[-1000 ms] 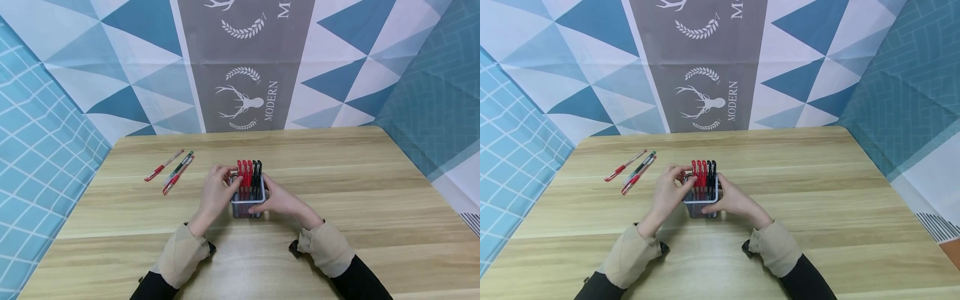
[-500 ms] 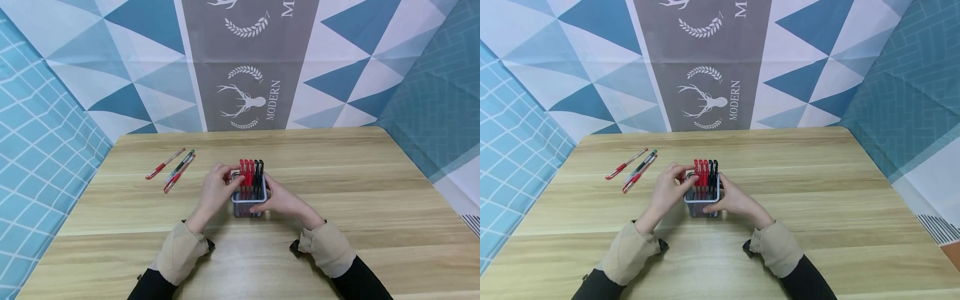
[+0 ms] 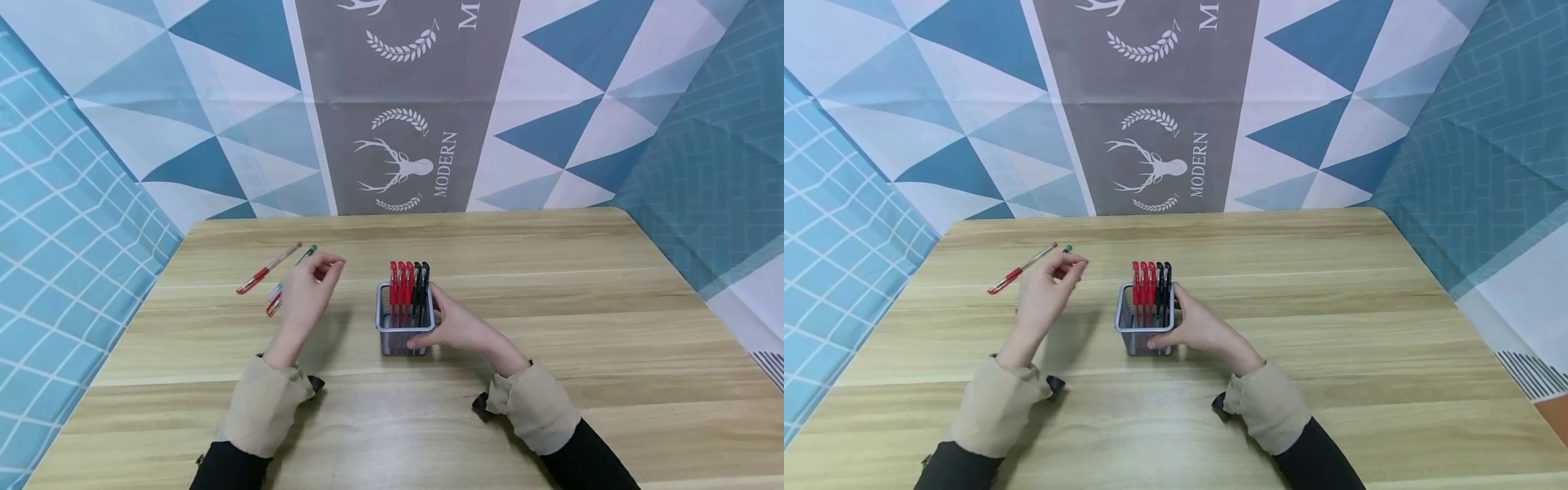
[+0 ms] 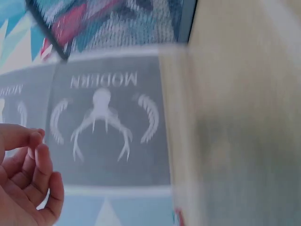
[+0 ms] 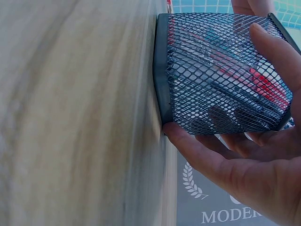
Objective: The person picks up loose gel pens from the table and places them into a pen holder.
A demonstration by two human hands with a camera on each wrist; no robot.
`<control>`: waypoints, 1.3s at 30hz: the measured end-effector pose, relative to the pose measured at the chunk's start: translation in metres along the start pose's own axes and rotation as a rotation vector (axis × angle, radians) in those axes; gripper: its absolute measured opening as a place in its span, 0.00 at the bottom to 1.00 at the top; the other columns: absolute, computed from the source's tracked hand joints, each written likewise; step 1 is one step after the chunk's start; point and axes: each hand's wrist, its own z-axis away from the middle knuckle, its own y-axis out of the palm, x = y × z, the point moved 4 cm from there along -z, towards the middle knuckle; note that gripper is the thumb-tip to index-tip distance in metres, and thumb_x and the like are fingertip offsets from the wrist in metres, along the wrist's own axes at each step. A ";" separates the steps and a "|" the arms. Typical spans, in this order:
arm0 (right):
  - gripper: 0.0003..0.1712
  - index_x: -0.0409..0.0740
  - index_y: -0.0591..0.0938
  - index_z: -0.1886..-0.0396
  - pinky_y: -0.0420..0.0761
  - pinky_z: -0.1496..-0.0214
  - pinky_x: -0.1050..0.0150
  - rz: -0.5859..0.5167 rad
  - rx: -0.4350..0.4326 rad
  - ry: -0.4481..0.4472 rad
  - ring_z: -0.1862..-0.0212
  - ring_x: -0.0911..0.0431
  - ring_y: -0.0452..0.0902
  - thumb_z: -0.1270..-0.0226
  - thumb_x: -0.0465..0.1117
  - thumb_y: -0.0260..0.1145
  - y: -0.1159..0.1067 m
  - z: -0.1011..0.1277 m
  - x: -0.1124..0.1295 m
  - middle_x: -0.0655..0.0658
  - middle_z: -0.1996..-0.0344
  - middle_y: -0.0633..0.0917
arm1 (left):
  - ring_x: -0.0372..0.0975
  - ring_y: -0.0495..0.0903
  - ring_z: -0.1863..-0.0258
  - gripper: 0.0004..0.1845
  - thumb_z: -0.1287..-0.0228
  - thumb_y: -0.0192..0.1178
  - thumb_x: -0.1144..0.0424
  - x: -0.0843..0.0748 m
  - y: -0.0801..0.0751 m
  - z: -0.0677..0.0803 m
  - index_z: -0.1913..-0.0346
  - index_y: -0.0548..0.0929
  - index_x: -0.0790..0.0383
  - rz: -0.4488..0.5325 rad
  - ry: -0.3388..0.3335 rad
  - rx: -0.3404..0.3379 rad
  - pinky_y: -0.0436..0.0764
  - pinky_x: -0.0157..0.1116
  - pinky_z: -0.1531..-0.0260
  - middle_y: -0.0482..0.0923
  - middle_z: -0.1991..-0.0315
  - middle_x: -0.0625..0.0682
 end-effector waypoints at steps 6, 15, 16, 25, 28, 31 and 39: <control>0.61 0.61 0.53 0.31 0.51 0.32 0.46 -0.004 -0.003 0.010 0.36 0.51 0.61 0.65 0.40 0.79 0.000 0.000 0.000 0.50 0.43 0.73 | 0.45 0.77 0.72 0.12 0.42 0.58 0.63 0.029 -0.024 -0.008 0.57 0.76 0.64 -0.179 -0.134 -0.034 0.71 0.38 0.74 0.80 0.69 0.56; 0.62 0.61 0.52 0.31 0.52 0.32 0.46 0.003 -0.013 0.025 0.37 0.51 0.61 0.65 0.40 0.79 0.000 0.001 -0.001 0.50 0.43 0.73 | 0.56 0.75 0.74 0.18 0.47 0.60 0.65 0.058 -0.038 -0.002 0.61 0.71 0.78 -0.603 -0.172 0.113 0.74 0.49 0.79 0.73 0.70 0.67; 0.61 0.61 0.52 0.31 0.52 0.32 0.46 0.004 -0.015 0.027 0.37 0.52 0.61 0.65 0.40 0.79 0.000 0.001 -0.001 0.50 0.43 0.73 | 0.57 0.75 0.73 0.19 0.47 0.60 0.65 0.061 -0.037 -0.001 0.59 0.70 0.79 -0.614 -0.196 0.154 0.74 0.50 0.78 0.72 0.69 0.68; 0.62 0.61 0.52 0.31 0.52 0.32 0.46 0.015 -0.017 0.026 0.37 0.51 0.61 0.65 0.41 0.79 -0.001 0.001 -0.001 0.49 0.42 0.73 | 0.57 0.74 0.67 0.27 0.48 0.58 0.65 0.082 -0.036 0.001 0.51 0.64 0.84 -0.623 -0.330 0.359 0.75 0.52 0.73 0.71 0.61 0.73; 0.61 0.60 0.53 0.31 0.52 0.32 0.46 0.005 -0.013 0.015 0.37 0.51 0.62 0.65 0.41 0.79 -0.001 0.001 -0.001 0.49 0.42 0.73 | 0.55 0.74 0.69 0.26 0.47 0.57 0.65 0.085 -0.037 0.002 0.52 0.65 0.83 -0.632 -0.351 0.406 0.76 0.51 0.73 0.71 0.63 0.72; 0.60 0.59 0.54 0.32 0.52 0.32 0.47 -0.007 -0.009 0.005 0.37 0.51 0.62 0.65 0.41 0.79 -0.001 0.001 -0.001 0.49 0.43 0.73 | 0.56 0.75 0.68 0.24 0.46 0.56 0.66 0.086 -0.037 0.003 0.53 0.65 0.83 -0.646 -0.352 0.442 0.76 0.51 0.73 0.71 0.63 0.72; 0.59 0.60 0.55 0.32 0.52 0.32 0.46 -0.012 -0.007 0.004 0.36 0.51 0.61 0.65 0.41 0.79 0.000 0.001 -0.004 0.50 0.42 0.73 | 0.60 0.76 0.66 0.21 0.45 0.52 0.71 0.090 -0.038 0.005 0.51 0.63 0.83 -0.643 -0.331 0.438 0.76 0.54 0.72 0.72 0.62 0.75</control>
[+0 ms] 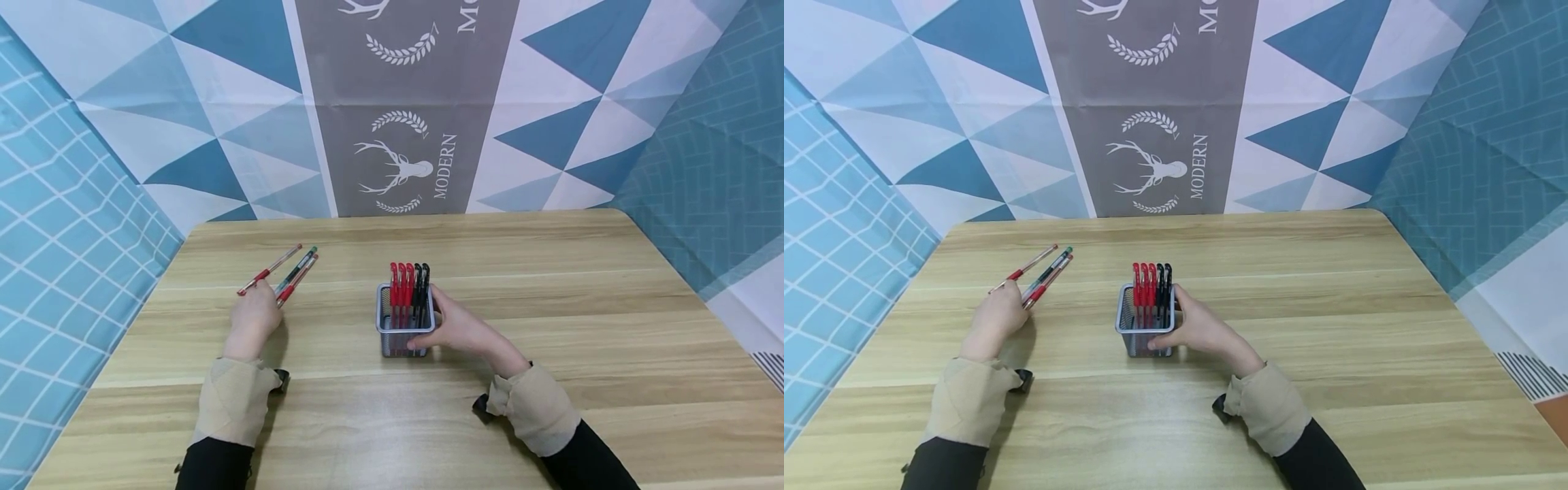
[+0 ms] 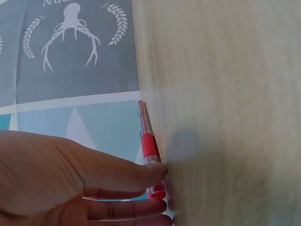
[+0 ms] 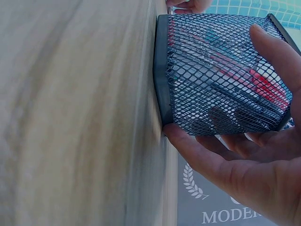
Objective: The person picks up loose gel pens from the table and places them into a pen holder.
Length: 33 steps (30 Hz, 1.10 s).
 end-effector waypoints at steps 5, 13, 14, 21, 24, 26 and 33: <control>0.60 0.61 0.54 0.32 0.51 0.32 0.47 -0.003 0.000 -0.004 0.36 0.52 0.61 0.65 0.41 0.79 0.000 0.000 0.000 0.50 0.42 0.73 | 0.62 0.75 0.66 0.19 0.45 0.52 0.72 0.000 0.000 0.000 0.54 0.62 0.82 0.019 -0.005 -0.033 0.76 0.55 0.72 0.70 0.63 0.75; 0.60 0.61 0.54 0.32 0.51 0.32 0.46 -0.014 0.003 -0.002 0.37 0.52 0.61 0.65 0.41 0.79 0.001 0.000 0.000 0.50 0.43 0.73 | 0.62 0.76 0.69 0.19 0.50 0.57 0.72 0.000 -0.004 0.000 0.57 0.66 0.82 -0.008 0.050 -0.111 0.75 0.54 0.72 0.73 0.67 0.74; 0.60 0.61 0.54 0.32 0.51 0.32 0.46 -0.018 0.004 -0.003 0.37 0.52 0.61 0.65 0.40 0.79 0.001 0.000 0.000 0.50 0.43 0.73 | 0.61 0.76 0.70 0.18 0.50 0.57 0.72 0.000 -0.004 0.000 0.58 0.67 0.81 -0.014 0.054 -0.110 0.75 0.54 0.73 0.73 0.68 0.74; 0.59 0.59 0.55 0.33 0.51 0.32 0.47 -0.026 0.007 -0.007 0.37 0.52 0.62 0.65 0.40 0.79 0.001 0.000 0.001 0.50 0.43 0.73 | 0.61 0.76 0.72 0.13 0.50 0.55 0.73 -0.001 -0.004 -0.001 0.62 0.69 0.79 -0.028 0.065 -0.110 0.75 0.53 0.77 0.74 0.71 0.72; 0.58 0.59 0.56 0.33 0.51 0.32 0.47 -0.024 0.006 -0.009 0.38 0.53 0.63 0.65 0.40 0.79 0.001 0.000 0.001 0.50 0.44 0.74 | 0.61 0.76 0.72 0.12 0.50 0.55 0.73 -0.001 -0.004 -0.001 0.64 0.69 0.78 -0.028 0.065 -0.111 0.75 0.53 0.77 0.74 0.72 0.71; 0.58 0.59 0.56 0.33 0.51 0.32 0.47 -0.018 0.004 -0.009 0.38 0.53 0.63 0.65 0.40 0.79 0.001 0.000 0.002 0.50 0.44 0.74 | 0.60 0.76 0.73 0.10 0.50 0.55 0.73 -0.001 -0.004 -0.001 0.65 0.70 0.77 -0.030 0.065 -0.109 0.75 0.53 0.78 0.74 0.73 0.71; 0.58 0.58 0.56 0.33 0.51 0.32 0.47 -0.002 -0.002 -0.009 0.37 0.53 0.62 0.65 0.41 0.79 0.001 0.000 0.002 0.50 0.44 0.74 | 0.59 0.76 0.72 0.07 0.51 0.56 0.72 -0.001 -0.004 -0.001 0.70 0.70 0.73 -0.017 0.061 -0.096 0.75 0.53 0.77 0.74 0.72 0.69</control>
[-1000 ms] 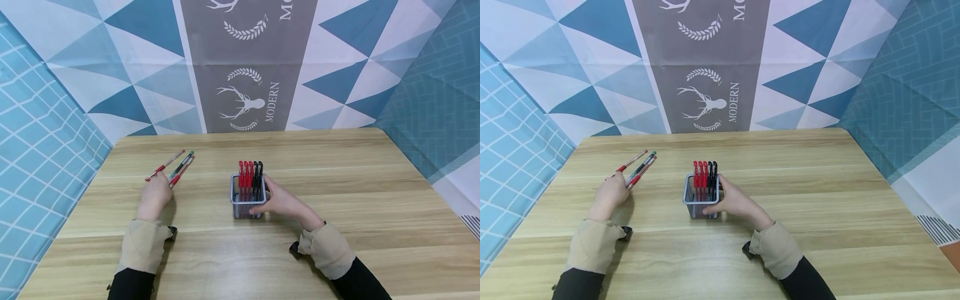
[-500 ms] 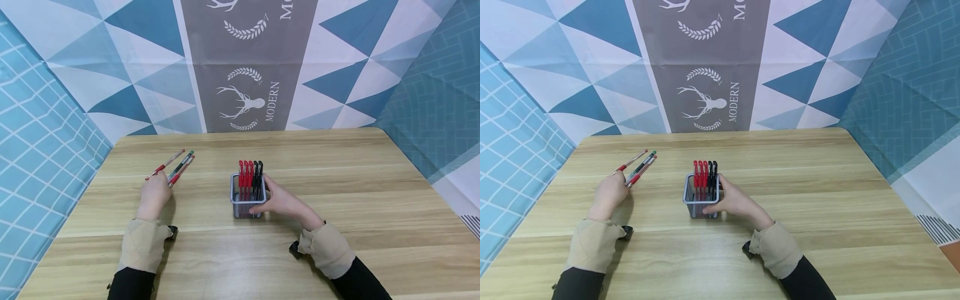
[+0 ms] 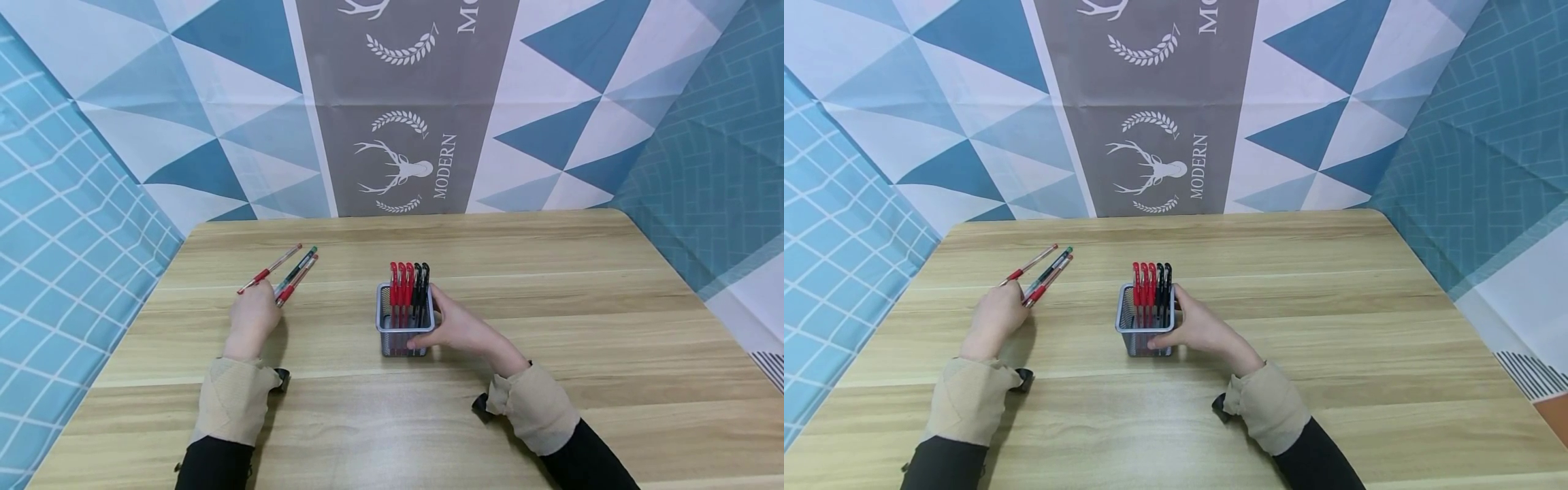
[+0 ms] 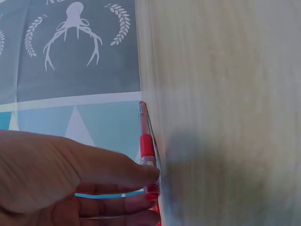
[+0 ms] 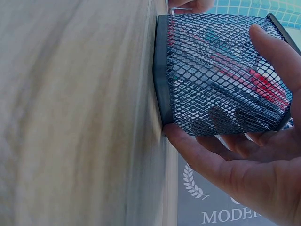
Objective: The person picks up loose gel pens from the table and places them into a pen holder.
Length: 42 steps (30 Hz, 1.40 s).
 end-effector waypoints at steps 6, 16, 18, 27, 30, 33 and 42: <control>0.59 0.58 0.55 0.33 0.50 0.31 0.47 -0.007 0.000 0.001 0.37 0.53 0.61 0.65 0.40 0.79 0.000 0.000 0.000 0.50 0.43 0.74 | 0.54 0.73 0.73 0.10 0.43 0.53 0.67 -0.003 -0.003 -0.001 0.70 0.72 0.74 0.032 -0.001 -0.010 0.74 0.51 0.77 0.71 0.67 0.69; 0.59 0.59 0.55 0.33 0.51 0.32 0.46 0.006 0.001 0.001 0.36 0.52 0.61 0.66 0.41 0.79 -0.001 0.000 0.001 0.51 0.43 0.73 | 0.57 0.72 0.71 0.08 0.51 0.53 0.72 -0.008 -0.024 0.006 0.70 0.76 0.77 0.155 0.031 -0.308 0.71 0.50 0.72 0.73 0.71 0.68; 0.59 0.60 0.55 0.33 0.51 0.32 0.46 0.011 0.000 0.006 0.36 0.52 0.61 0.66 0.41 0.79 -0.001 0.001 0.001 0.51 0.43 0.73 | 0.56 0.73 0.70 0.10 0.49 0.52 0.72 -0.010 -0.027 0.006 0.65 0.77 0.76 0.204 0.018 -0.338 0.71 0.49 0.72 0.74 0.70 0.66; 0.57 0.61 0.57 0.34 0.51 0.32 0.46 0.016 -0.003 0.000 0.37 0.52 0.62 0.65 0.41 0.79 0.000 0.001 0.000 0.51 0.45 0.74 | 0.53 0.78 0.62 0.13 0.39 0.52 0.66 -0.028 -0.050 0.014 0.55 0.78 0.70 0.429 0.001 -0.441 0.77 0.46 0.63 0.78 0.62 0.63; 0.57 0.61 0.58 0.34 0.51 0.32 0.46 0.016 -0.005 0.002 0.37 0.52 0.62 0.65 0.41 0.79 0.000 0.001 0.000 0.51 0.44 0.74 | 0.53 0.78 0.61 0.12 0.39 0.54 0.65 -0.034 -0.057 0.020 0.55 0.79 0.69 0.477 0.029 -0.492 0.76 0.46 0.59 0.78 0.62 0.61; 0.56 0.60 0.58 0.35 0.51 0.32 0.46 0.014 -0.006 0.002 0.37 0.51 0.62 0.65 0.40 0.79 0.000 0.001 0.000 0.50 0.44 0.74 | 0.50 0.78 0.60 0.12 0.39 0.57 0.62 -0.040 -0.064 0.025 0.56 0.80 0.67 0.527 0.059 -0.545 0.75 0.45 0.57 0.78 0.62 0.59; 0.56 0.60 0.58 0.34 0.51 0.32 0.46 0.009 -0.001 -0.002 0.37 0.52 0.62 0.65 0.41 0.78 0.000 0.001 0.001 0.50 0.44 0.74 | 0.32 0.79 0.69 0.12 0.44 0.62 0.57 -0.064 -0.082 0.048 0.62 0.82 0.63 0.667 0.181 -0.633 0.77 0.23 0.68 0.81 0.66 0.51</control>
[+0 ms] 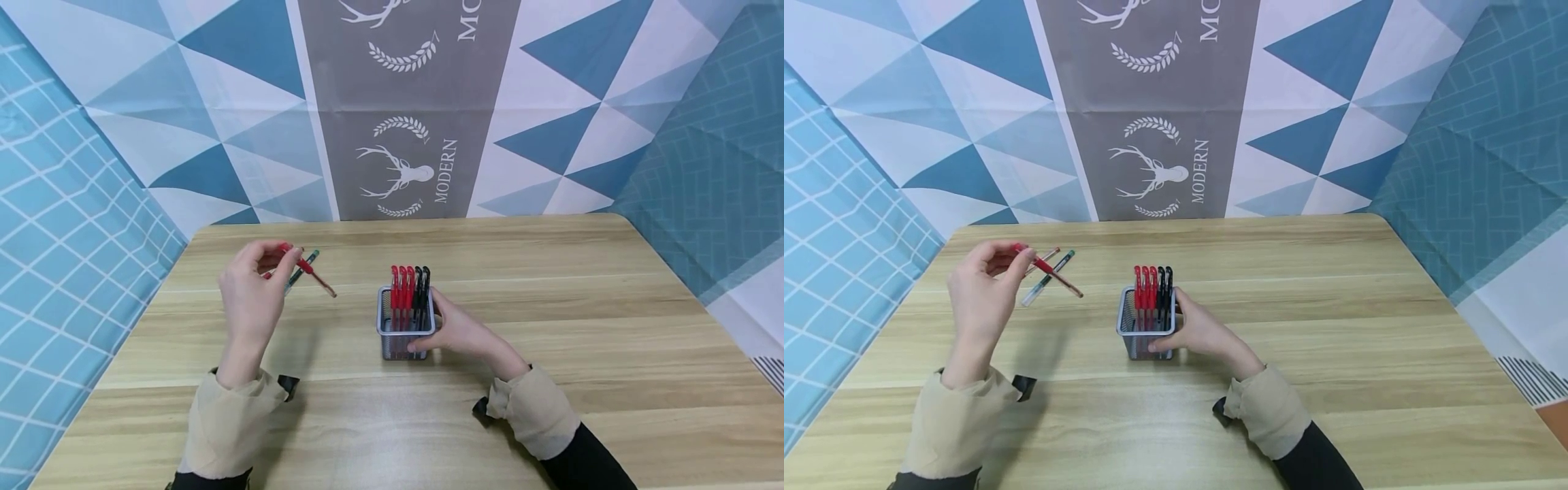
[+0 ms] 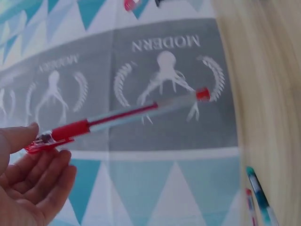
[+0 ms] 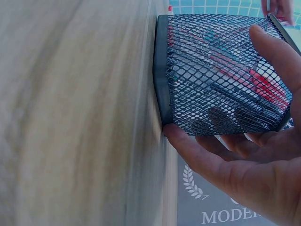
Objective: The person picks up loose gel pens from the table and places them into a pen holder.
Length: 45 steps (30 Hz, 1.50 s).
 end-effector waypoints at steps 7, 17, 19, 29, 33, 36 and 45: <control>0.56 0.60 0.58 0.34 0.51 0.32 0.45 -0.011 -0.003 -0.003 0.34 0.50 0.58 0.65 0.40 0.78 0.000 -0.001 -0.001 0.50 0.42 0.72 | 0.29 0.80 0.72 0.10 0.45 0.63 0.61 -0.023 0.005 0.010 0.63 0.81 0.65 0.264 0.003 0.056 0.79 0.23 0.68 0.81 0.67 0.52; 0.56 0.60 0.58 0.35 0.52 0.33 0.45 0.001 -0.009 0.001 0.35 0.50 0.58 0.65 0.41 0.79 0.000 -0.001 -0.002 0.49 0.41 0.71 | 0.32 0.80 0.72 0.09 0.45 0.63 0.63 -0.036 0.023 0.024 0.63 0.81 0.64 0.306 0.079 0.094 0.79 0.24 0.69 0.81 0.67 0.51; 0.56 0.60 0.59 0.35 0.52 0.33 0.45 0.006 -0.010 -0.004 0.34 0.50 0.57 0.65 0.41 0.79 0.000 -0.001 -0.001 0.49 0.41 0.71 | 0.33 0.79 0.72 0.09 0.45 0.64 0.62 -0.038 0.027 0.027 0.63 0.81 0.64 0.264 0.122 0.104 0.78 0.23 0.70 0.81 0.68 0.50; 0.55 0.58 0.58 0.34 0.55 0.33 0.46 0.014 0.002 -0.050 0.36 0.49 0.61 0.64 0.41 0.78 0.001 -0.001 0.001 0.49 0.43 0.74 | 0.34 0.78 0.74 0.08 0.47 0.65 0.62 -0.044 0.045 0.037 0.66 0.80 0.62 0.248 0.209 0.200 0.77 0.26 0.72 0.80 0.72 0.48; 0.54 0.58 0.59 0.35 0.55 0.34 0.46 0.006 0.009 -0.059 0.36 0.49 0.62 0.64 0.41 0.78 0.001 0.000 0.001 0.49 0.44 0.74 | 0.33 0.75 0.77 0.08 0.48 0.65 0.63 -0.044 0.055 0.041 0.67 0.78 0.62 0.248 0.185 0.277 0.77 0.28 0.74 0.77 0.77 0.47; 0.54 0.58 0.59 0.35 0.56 0.34 0.46 0.001 0.013 -0.061 0.36 0.49 0.61 0.63 0.41 0.78 0.001 -0.001 0.001 0.49 0.44 0.74 | 0.33 0.73 0.79 0.07 0.46 0.64 0.64 -0.042 0.062 0.044 0.65 0.79 0.62 0.249 0.141 0.337 0.78 0.29 0.73 0.75 0.80 0.47; 0.53 0.58 0.59 0.35 0.57 0.34 0.47 0.004 0.012 -0.073 0.37 0.50 0.62 0.63 0.41 0.78 0.001 -0.001 -0.001 0.49 0.43 0.73 | 0.40 0.72 0.76 0.06 0.44 0.63 0.61 -0.034 0.076 0.049 0.65 0.82 0.58 0.376 -0.101 0.551 0.72 0.29 0.77 0.74 0.76 0.50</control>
